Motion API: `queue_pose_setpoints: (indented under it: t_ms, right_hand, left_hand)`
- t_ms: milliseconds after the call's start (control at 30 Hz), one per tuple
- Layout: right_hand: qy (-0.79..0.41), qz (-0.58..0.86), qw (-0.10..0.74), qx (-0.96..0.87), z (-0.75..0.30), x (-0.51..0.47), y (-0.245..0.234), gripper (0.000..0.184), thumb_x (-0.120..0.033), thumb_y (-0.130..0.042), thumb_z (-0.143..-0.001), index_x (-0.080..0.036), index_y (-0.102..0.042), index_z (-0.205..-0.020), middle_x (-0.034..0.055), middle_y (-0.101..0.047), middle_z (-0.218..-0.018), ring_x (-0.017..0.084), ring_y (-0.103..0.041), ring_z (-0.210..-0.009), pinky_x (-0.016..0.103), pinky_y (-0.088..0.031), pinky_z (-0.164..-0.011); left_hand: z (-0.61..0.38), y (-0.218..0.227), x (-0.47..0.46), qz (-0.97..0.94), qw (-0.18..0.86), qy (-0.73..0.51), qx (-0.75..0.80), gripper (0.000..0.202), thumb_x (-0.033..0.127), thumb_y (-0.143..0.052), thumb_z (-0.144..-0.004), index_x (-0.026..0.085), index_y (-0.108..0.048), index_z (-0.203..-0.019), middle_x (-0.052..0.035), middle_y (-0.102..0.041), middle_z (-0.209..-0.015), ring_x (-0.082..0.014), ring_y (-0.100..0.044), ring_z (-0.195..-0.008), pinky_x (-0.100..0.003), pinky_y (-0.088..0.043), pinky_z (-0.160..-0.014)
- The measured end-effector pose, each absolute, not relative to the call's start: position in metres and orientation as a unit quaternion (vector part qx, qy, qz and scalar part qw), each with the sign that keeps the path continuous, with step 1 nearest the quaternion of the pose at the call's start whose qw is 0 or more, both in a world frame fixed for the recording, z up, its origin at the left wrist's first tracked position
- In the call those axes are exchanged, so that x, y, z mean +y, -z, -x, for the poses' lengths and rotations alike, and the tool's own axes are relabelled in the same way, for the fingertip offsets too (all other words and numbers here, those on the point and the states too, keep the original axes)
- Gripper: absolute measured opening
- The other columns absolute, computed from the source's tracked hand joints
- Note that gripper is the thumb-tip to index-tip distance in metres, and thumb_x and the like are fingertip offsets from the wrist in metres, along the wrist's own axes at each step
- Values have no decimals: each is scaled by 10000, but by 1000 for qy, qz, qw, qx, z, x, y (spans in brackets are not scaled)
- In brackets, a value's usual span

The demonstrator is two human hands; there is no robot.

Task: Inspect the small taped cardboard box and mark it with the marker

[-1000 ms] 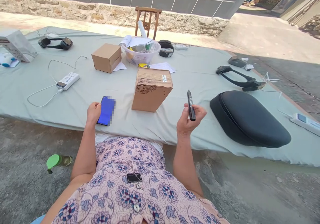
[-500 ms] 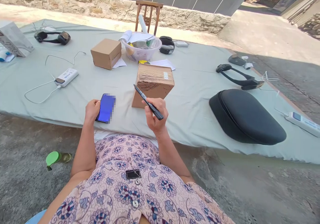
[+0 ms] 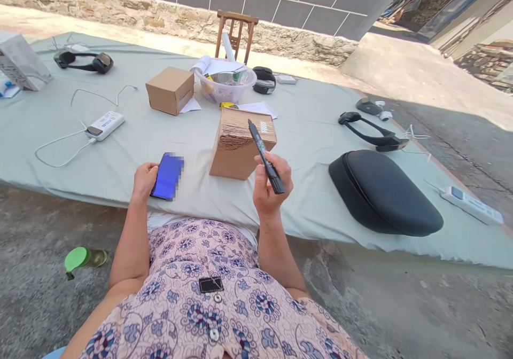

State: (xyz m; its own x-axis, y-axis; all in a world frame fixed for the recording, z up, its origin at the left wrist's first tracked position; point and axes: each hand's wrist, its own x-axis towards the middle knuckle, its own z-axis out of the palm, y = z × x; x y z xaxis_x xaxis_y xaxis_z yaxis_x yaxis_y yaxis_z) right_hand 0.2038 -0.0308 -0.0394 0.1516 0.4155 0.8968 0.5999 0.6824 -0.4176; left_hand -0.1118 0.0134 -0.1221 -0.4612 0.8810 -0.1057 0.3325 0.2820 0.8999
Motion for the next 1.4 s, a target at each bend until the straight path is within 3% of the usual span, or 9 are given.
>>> queue_pose_setpoints:
  t_ms: [167,333,467,567,700,867,1133,1267,1400]
  right_hand:
    - [40,312,608,-729,-185,-32,44,141,-244,-579,-918,-268,-629,-1048,10,-733,-845,180,-667,-764,403,-520,-835]
    - [78,382,712,-584,-222,-42,68,210,-434,-512,-930,-243,-592,-894,-47,-537,-589,176,-603,-585,444,-545,-798]
    - [80,491,759,-419,-266,-40,80,274,-475,-440,-947,-226,-551,-972,-41,-547,-708,122,-544,-517,395,-550,-763]
    - [14,595,669,-445,-289,-29,97,313,-456,-532,-893,-204,-589,-1070,54,-655,-977,178,-664,-824,365,-538,-842]
    - [-30,696,502,-513,-297,-10,130,502,-450,-604,-798,-166,-613,-1212,138,-672,-1154,264,-624,-1045,450,-489,-959]
    - [8,758,359,-545,-288,-3,157,537,-395,-640,-802,-144,-619,-1276,189,-655,-1152,326,-561,-1080,519,-422,-957]
    - [-21,769,291,-569,-289,-11,159,624,-451,-707,-781,-215,-584,-1346,177,-607,-1255,343,-507,-1165,547,-360,-995]
    - [-52,757,314,-571,-289,-20,143,609,-514,-686,-800,-187,-605,-1308,202,-593,-1324,365,-509,-1223,589,-370,-1015]
    - [-150,658,475,-565,-274,-42,114,483,-557,-496,-936,-174,-653,-1186,166,-676,-1223,289,-608,-1165,504,-452,-1017]
  left_hand:
    - [112,121,13,-372,366,-476,707,379,289,-565,-636,103,-743,-914,-25,-682,-688,-138,-551,-567,-236,-414,-533]
    - [110,121,13,-337,389,-520,682,360,287,-620,-596,109,-738,-886,-12,-679,-673,-123,-559,-571,-220,-425,-532]
    - [107,117,10,-315,402,-547,663,376,284,-657,-560,106,-724,-885,3,-661,-650,-109,-551,-559,-211,-429,-525]
    - [102,110,7,-307,413,-563,647,409,309,-674,-554,112,-712,-910,11,-655,-666,-96,-541,-552,-206,-433,-521]
    - [93,95,2,-294,448,-601,594,423,312,-740,-518,122,-707,-895,0,-674,-721,-96,-561,-582,-190,-420,-497]
    - [71,68,-9,-303,467,-653,513,407,314,-813,-521,145,-713,-877,-21,-705,-755,-108,-595,-595,-189,-452,-485]
    - [-7,26,-30,-390,508,-673,369,358,410,-826,-706,189,-723,-968,-62,-761,-929,-183,-729,-787,-268,-599,-655]
    - [-32,20,-38,-402,524,-676,328,346,417,-828,-734,206,-715,-983,-53,-769,-951,-201,-747,-872,-298,-623,-760]
    - [-39,19,-43,-403,511,-683,331,327,421,-819,-754,215,-711,-983,-45,-766,-968,-211,-745,-943,-318,-621,-830]
